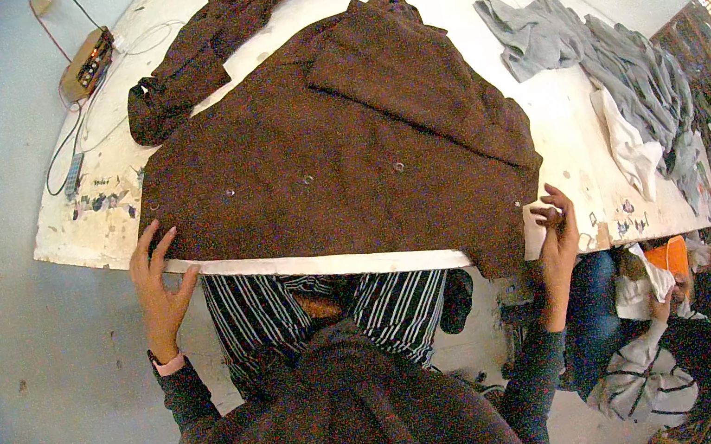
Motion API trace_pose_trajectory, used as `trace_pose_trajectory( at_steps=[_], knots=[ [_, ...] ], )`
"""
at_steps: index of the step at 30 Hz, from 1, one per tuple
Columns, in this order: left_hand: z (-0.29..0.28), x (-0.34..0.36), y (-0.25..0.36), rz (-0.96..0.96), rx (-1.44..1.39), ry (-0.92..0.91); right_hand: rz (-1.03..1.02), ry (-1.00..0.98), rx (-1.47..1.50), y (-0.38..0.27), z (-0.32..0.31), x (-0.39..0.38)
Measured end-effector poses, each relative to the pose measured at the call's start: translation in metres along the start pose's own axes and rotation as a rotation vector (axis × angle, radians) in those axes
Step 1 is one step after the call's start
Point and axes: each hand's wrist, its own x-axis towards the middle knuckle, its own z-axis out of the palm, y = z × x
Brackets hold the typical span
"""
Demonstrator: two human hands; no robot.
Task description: The person uses a small blade to cut a brown sweatshirt on a white work table. They repeatedly lift, fold, and trim the garment, removing excess fabric and threads while handling the piece one at a time.
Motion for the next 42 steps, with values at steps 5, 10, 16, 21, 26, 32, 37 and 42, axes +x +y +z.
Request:
trace_pose_trajectory(
  at_steps=[5,10,16,21,26,32,37,42],
  knots=[
    [0.002,-0.008,-0.009,-0.024,0.102,-0.072,0.014,0.217,-0.152,-0.024,0.005,-0.012],
    [0.013,-0.012,-0.014,-0.024,0.116,-0.007,0.059,0.029,-0.172,-0.087,0.040,-0.009],
    [0.023,-0.016,-0.023,0.015,0.147,0.031,-0.044,-0.126,-0.266,-0.123,0.055,-0.001],
    [0.026,-0.017,-0.025,0.025,0.125,0.068,-0.388,-0.135,-0.463,-0.128,0.090,0.009],
    [0.025,-0.016,-0.024,0.013,0.137,0.046,-0.566,-0.187,-0.708,-0.124,0.124,0.018],
    [0.022,-0.015,-0.019,-0.001,0.141,0.039,-0.631,-0.178,-0.793,-0.115,0.138,0.020],
    [0.024,-0.018,-0.025,0.011,0.189,0.038,-0.645,-0.160,-0.799,-0.112,0.145,0.020],
    [0.027,-0.015,-0.024,0.035,0.157,0.064,-0.620,-0.174,-0.799,-0.112,0.144,0.017]
  ],
)
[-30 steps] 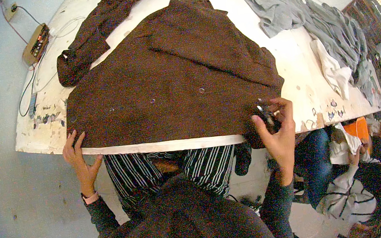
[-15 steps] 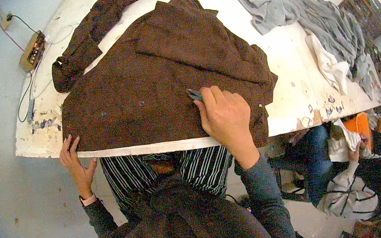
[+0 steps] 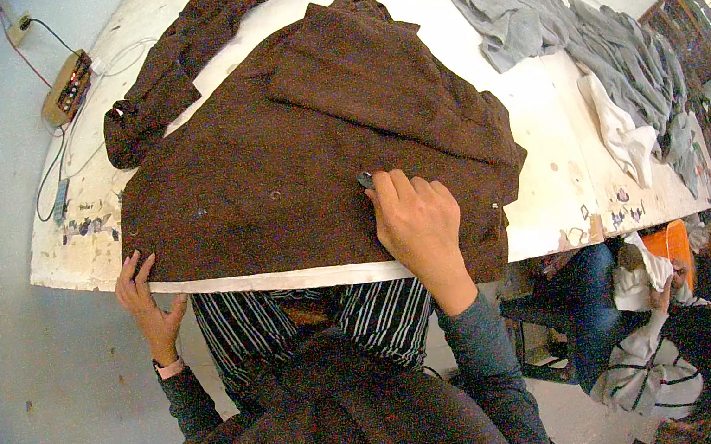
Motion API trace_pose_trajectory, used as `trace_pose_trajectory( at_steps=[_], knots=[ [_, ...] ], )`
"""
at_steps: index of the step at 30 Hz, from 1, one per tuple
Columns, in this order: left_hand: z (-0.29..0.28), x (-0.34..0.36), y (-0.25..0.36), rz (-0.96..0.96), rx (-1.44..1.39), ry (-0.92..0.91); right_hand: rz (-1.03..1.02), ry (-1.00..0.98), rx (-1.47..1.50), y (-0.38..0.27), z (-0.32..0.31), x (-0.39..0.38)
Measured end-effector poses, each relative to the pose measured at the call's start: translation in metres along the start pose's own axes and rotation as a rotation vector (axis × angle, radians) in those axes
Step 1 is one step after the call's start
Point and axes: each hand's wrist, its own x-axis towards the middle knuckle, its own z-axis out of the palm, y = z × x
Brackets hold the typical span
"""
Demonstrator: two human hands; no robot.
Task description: The person uses a small blade to cut a brown sweatshirt on a white work table. They repeatedly lift, fold, and trim the garment, removing excess fabric and threads while handling the piece one at a time.
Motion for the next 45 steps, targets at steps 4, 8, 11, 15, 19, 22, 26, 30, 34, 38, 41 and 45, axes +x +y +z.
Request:
trace_pose_trajectory(
  at_steps=[4,8,11,15,19,22,26,30,34,38,41,45],
  knots=[
    [0.009,-0.003,-0.003,0.006,-0.014,0.060,0.121,0.030,0.067,-0.001,-0.010,-0.002],
    [0.010,-0.005,-0.006,-0.004,-0.026,0.072,0.323,0.023,0.011,0.031,-0.037,0.018],
    [0.005,-0.008,-0.012,-0.005,-0.016,0.073,0.209,-0.130,0.061,0.087,-0.020,0.042],
    [0.015,-0.002,-0.004,-0.006,-0.062,0.052,0.470,-0.041,0.795,0.173,-0.011,0.060],
    [0.014,-0.004,-0.002,0.000,-0.039,0.083,0.556,0.112,0.647,0.191,-0.014,0.051],
    [0.008,-0.007,-0.008,0.002,-0.008,0.078,0.284,0.093,0.631,0.111,-0.006,0.064],
    [0.002,-0.006,-0.004,-0.016,-0.017,0.038,-0.048,-0.096,0.294,0.059,0.006,0.085],
    [-0.005,-0.001,0.004,-0.032,-0.037,0.021,0.198,-0.182,0.507,0.097,0.031,0.115],
    [0.000,0.000,0.006,-0.022,-0.014,0.034,0.583,0.255,0.120,0.186,0.017,0.104],
    [0.002,-0.004,0.000,-0.020,-0.008,0.047,0.717,0.061,-0.259,0.212,-0.013,0.042],
    [0.009,-0.010,-0.010,-0.005,0.000,0.070,0.559,0.142,0.226,0.164,-0.050,0.012],
    [0.014,-0.008,-0.008,0.010,-0.008,0.106,0.570,0.030,0.409,0.120,-0.053,-0.024]
  ],
)
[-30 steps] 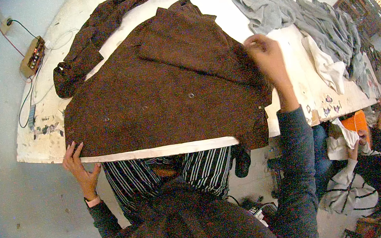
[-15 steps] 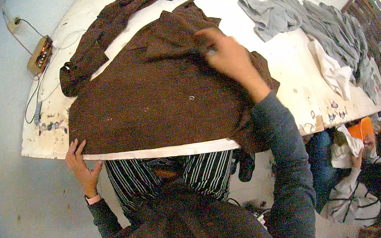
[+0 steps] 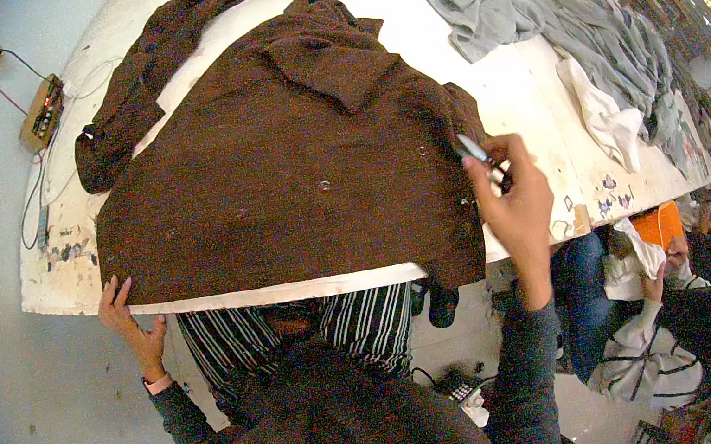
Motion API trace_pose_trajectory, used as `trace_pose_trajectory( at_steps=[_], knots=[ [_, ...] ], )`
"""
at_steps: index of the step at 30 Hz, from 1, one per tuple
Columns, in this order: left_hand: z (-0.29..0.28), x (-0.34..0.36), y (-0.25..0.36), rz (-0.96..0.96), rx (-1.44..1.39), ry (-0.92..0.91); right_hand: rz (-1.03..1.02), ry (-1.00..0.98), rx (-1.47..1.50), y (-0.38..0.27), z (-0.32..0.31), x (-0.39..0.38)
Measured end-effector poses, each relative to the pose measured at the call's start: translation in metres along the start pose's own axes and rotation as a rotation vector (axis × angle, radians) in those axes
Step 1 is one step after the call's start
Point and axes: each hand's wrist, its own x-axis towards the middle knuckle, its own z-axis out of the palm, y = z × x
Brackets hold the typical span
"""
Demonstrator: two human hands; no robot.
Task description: The person uses a small blade to cut a brown sweatshirt on a white work table. They repeatedly lift, fold, and trim the garment, removing excess fabric and threads while handling the piece one at a time.
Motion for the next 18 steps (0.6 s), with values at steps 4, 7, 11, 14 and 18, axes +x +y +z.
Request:
trace_pose_trajectory(
  at_steps=[4,7,11,14,18],
  knots=[
    [-0.003,0.003,0.001,0.005,0.003,-0.004,0.004,0.012,-0.135,-0.010,0.014,-0.019],
    [-0.002,0.004,0.003,-0.001,0.012,-0.008,-0.067,0.031,-0.176,-0.008,0.022,-0.019],
    [-0.006,0.005,0.003,-0.006,0.023,-0.022,-0.056,-0.023,-0.273,-0.014,0.032,-0.009],
    [-0.009,0.005,0.008,-0.038,-0.001,-0.047,-0.056,0.030,-0.285,-0.024,0.035,-0.010],
    [-0.014,0.007,0.011,-0.049,-0.013,-0.059,-0.174,0.100,-0.037,-0.069,0.035,-0.024]
  ],
)
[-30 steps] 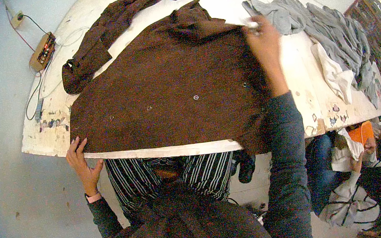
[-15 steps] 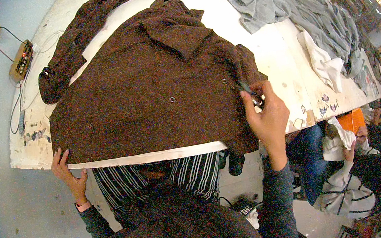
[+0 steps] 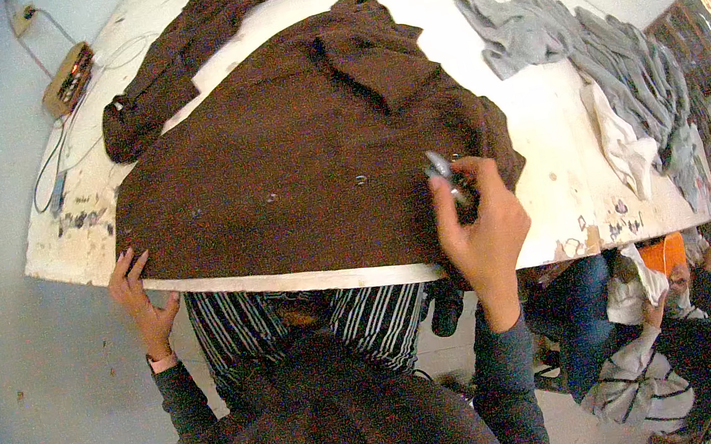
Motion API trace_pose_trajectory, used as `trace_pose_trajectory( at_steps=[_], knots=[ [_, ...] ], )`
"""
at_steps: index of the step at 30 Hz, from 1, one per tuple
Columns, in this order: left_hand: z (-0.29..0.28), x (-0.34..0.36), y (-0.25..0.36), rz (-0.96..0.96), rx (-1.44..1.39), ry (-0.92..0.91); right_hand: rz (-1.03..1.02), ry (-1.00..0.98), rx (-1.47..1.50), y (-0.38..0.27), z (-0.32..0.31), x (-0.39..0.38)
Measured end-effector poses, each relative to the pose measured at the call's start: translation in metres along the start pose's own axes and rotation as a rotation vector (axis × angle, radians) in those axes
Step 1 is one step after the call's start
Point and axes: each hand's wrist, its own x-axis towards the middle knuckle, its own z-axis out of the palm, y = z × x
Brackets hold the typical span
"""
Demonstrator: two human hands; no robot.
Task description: The person uses a small blade to cut a brown sweatshirt on a white work table. They repeatedly lift, fold, and trim the garment, removing excess fabric and threads while handling the piece one at a time.
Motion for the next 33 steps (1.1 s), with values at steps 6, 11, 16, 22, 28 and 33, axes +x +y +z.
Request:
trace_pose_trajectory(
  at_steps=[6,11,16,22,28,33],
  knots=[
    [0.004,0.000,-0.002,0.009,-0.048,0.042,-0.162,-0.406,0.184,-0.060,0.051,-0.027],
    [-0.004,0.002,0.004,-0.009,-0.050,0.000,-0.371,-0.277,0.097,-0.067,0.102,-0.035],
    [0.009,0.000,-0.001,0.009,-0.087,0.046,-0.323,-0.265,-0.033,-0.072,0.112,-0.040],
    [0.007,-0.004,-0.005,0.027,-0.075,0.055,-0.248,-0.234,-0.033,-0.077,0.112,-0.046],
    [0.010,-0.003,-0.005,0.034,-0.091,0.066,-0.310,-0.211,-0.108,-0.076,0.118,-0.047],
    [0.003,-0.003,-0.004,0.019,-0.075,0.037,-0.272,-0.181,0.002,-0.093,0.121,-0.046]
  ],
)
